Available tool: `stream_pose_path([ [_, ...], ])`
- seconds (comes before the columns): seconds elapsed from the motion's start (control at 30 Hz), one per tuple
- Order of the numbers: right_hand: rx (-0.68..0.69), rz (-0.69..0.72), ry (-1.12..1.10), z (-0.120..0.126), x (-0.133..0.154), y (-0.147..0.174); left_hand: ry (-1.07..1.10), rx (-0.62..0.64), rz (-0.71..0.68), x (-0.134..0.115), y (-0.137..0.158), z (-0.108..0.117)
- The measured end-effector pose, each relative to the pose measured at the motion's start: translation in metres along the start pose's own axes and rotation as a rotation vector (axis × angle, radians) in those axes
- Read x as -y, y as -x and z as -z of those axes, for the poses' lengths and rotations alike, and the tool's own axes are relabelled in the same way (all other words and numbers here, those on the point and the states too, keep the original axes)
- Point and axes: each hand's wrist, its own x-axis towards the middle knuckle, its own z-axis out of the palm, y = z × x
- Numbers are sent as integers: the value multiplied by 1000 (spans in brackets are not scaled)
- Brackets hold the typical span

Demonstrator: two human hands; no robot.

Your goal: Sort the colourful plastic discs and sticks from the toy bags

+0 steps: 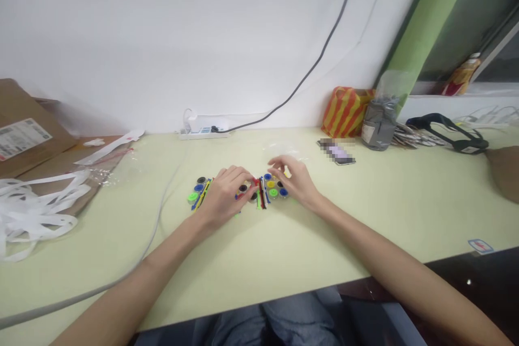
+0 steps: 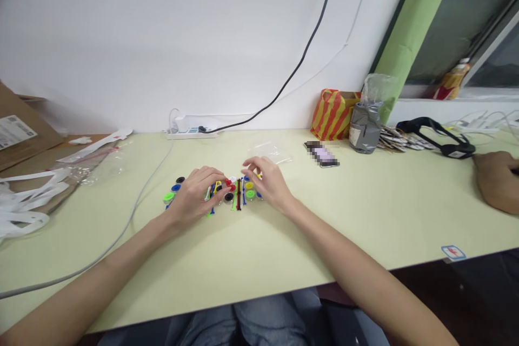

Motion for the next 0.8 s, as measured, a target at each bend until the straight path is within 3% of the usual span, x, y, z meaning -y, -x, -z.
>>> stream_pose_path([
  [0.07, 1, 31, 177, 13, -19, -8, 1, 7, 7, 3, 0, -1],
  [0.23, 261, -1, 355, 37, -47, -17, 7, 16, 6, 8, 1, -3],
  [0.57, 417, 6, 351, 49, -41, -17, -19, 5, 6, 11, 2, 1],
  [0.8, 439, -14, 403, 43, -43, -15, -16, -4, -3, 8, 0, 1],
])
